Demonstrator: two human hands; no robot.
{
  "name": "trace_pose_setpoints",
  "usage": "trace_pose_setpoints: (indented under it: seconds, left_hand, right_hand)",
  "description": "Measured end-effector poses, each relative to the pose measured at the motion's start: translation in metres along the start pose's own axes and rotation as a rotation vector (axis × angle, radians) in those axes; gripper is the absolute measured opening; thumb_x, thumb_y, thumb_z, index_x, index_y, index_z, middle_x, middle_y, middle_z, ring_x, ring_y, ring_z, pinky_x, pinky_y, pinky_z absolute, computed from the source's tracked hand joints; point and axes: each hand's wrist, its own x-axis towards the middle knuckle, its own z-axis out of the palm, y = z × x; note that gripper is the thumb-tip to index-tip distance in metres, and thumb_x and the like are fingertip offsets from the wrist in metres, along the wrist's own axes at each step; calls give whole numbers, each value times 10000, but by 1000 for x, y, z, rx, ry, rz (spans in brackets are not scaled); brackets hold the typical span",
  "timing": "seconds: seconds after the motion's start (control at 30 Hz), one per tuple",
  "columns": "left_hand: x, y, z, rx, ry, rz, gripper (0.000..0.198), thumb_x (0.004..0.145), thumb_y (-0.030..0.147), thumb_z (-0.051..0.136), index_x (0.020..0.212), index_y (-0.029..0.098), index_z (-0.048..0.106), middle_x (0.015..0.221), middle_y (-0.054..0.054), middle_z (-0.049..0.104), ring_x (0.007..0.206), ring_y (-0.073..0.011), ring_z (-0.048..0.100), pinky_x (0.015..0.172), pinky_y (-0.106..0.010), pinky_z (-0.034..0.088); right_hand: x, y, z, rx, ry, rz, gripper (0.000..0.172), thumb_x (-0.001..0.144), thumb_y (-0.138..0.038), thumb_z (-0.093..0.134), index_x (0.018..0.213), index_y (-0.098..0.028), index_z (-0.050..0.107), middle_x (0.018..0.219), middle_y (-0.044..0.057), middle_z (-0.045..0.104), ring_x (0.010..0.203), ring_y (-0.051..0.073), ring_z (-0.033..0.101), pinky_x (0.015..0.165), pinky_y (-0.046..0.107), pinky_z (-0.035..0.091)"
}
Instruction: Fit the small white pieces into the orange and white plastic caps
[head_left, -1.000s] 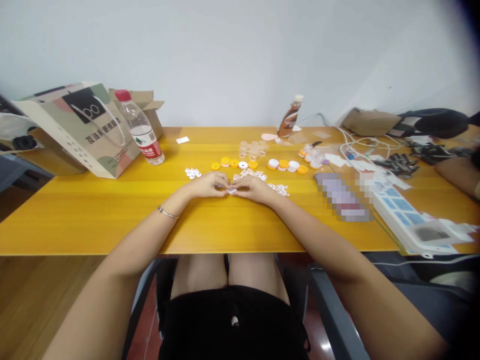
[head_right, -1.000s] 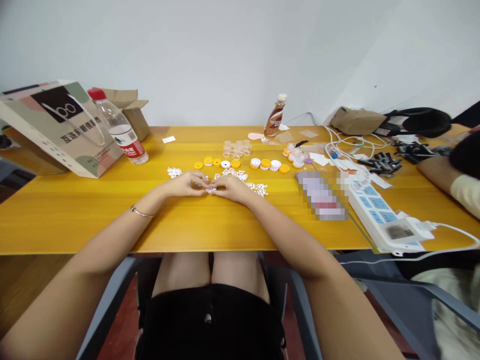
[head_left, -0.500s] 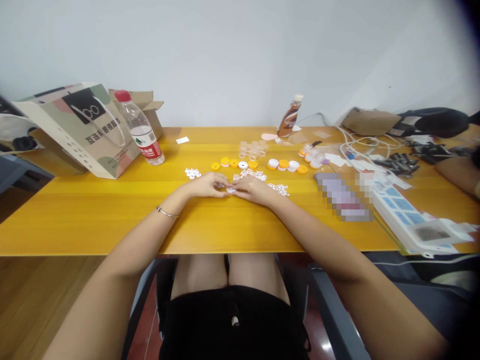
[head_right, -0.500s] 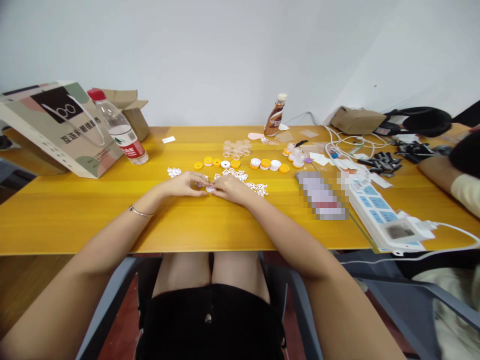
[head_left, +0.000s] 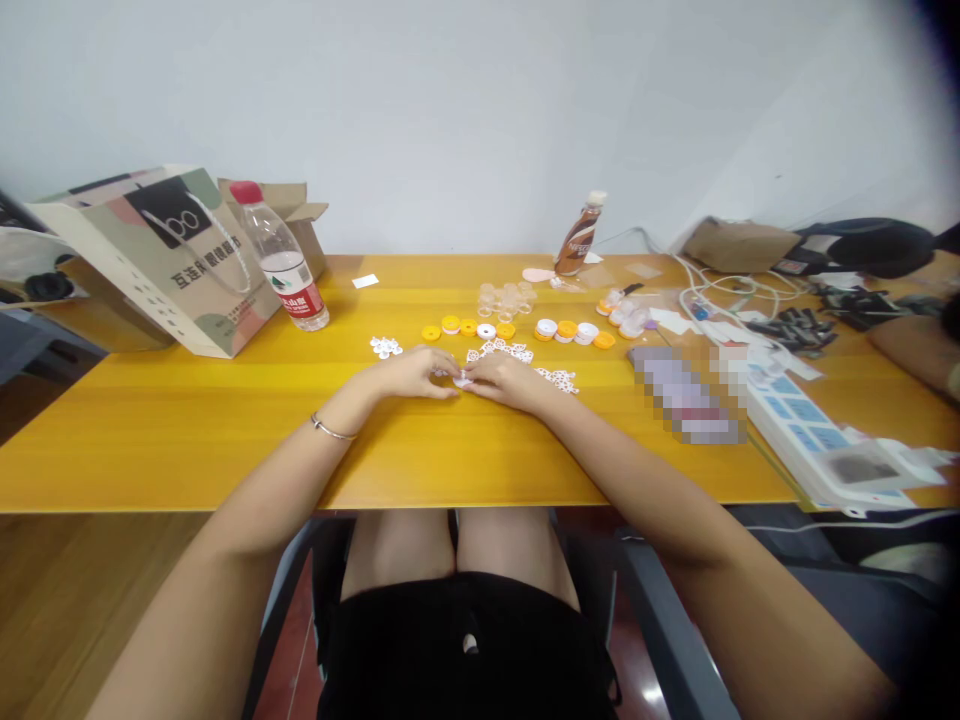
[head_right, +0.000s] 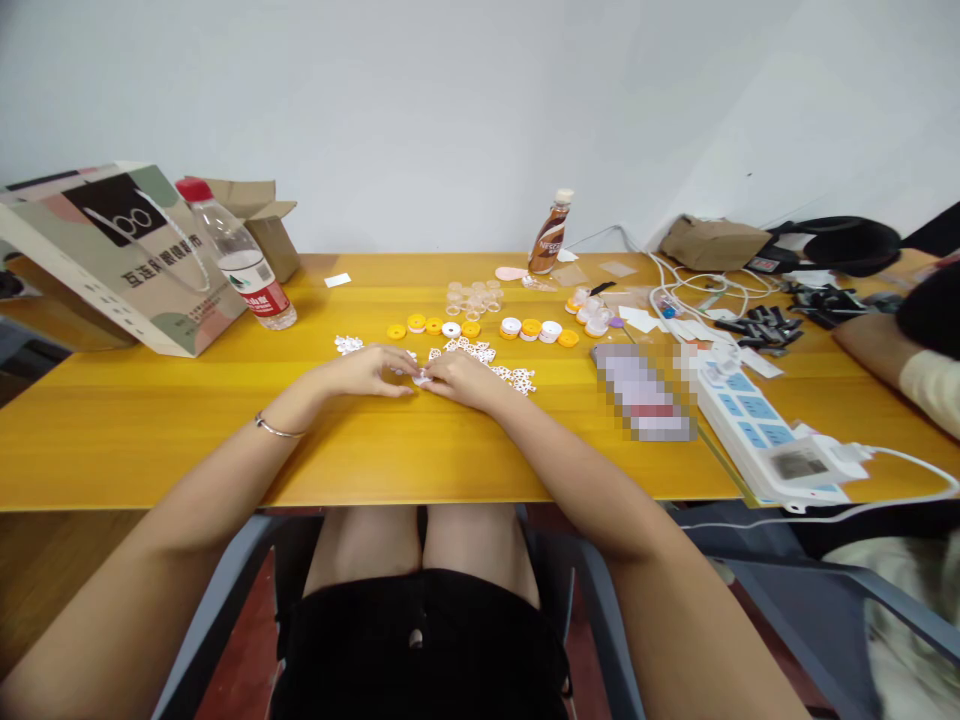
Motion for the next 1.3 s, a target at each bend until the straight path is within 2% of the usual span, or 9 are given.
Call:
trace_pose_setpoints:
  seconds: [0.13, 0.33, 0.67, 0.9, 1.13, 1.3]
  left_hand:
    - [1, 1, 1, 21, -3, 46, 238, 807, 300, 601, 985, 173, 693, 1040, -82, 691, 951, -181, 634, 884, -301, 466]
    - [1, 3, 1, 47, 55, 33, 240, 824, 295, 576, 999, 169, 683, 1035, -79, 690, 927, -173, 640, 859, -288, 476]
    - [1, 2, 2, 51, 44, 112, 214, 844, 266, 563, 987, 193, 704, 1060, -76, 693, 956, -171, 644, 898, -299, 472]
    - [-1, 2, 4, 80, 48, 100, 217, 847, 289, 562, 983, 202, 707, 1084, -80, 686, 998, -187, 633, 916, -307, 458]
    - [-1, 10, 4, 291, 31, 102, 239, 868, 296, 514, 978, 184, 694, 1045, -87, 676, 948, -196, 619, 866, -314, 433]
    - [5, 29, 14, 588, 33, 105, 226, 824, 244, 511, 739, 127, 685, 878, -123, 653, 856, -224, 591, 795, -352, 397]
  right_hand:
    - [1, -1, -1, -55, -9, -13, 301, 927, -341, 463, 915, -153, 698, 907, 115, 714, 827, 206, 640, 775, 334, 451]
    - [1, -1, 0, -24, 17, -2, 304, 924, -355, 468, 925, -161, 703, 929, 115, 721, 833, 201, 650, 777, 334, 461]
    - [1, -2, 0, -23, 21, 0, 290, 922, -338, 474, 913, -164, 705, 908, 108, 720, 818, 193, 645, 776, 325, 457]
    - [1, -2, 2, -43, 27, -15, 299, 926, -345, 462, 913, -174, 708, 917, 113, 711, 841, 199, 638, 787, 341, 458]
    - [1, -5, 3, -151, 1, -44, 306, 939, -307, 424, 912, -165, 694, 901, 113, 687, 836, 200, 615, 775, 343, 439]
    - [1, -14, 8, -397, -59, 21, 261, 919, -277, 455, 901, -128, 668, 905, 145, 654, 846, 234, 590, 793, 378, 390]
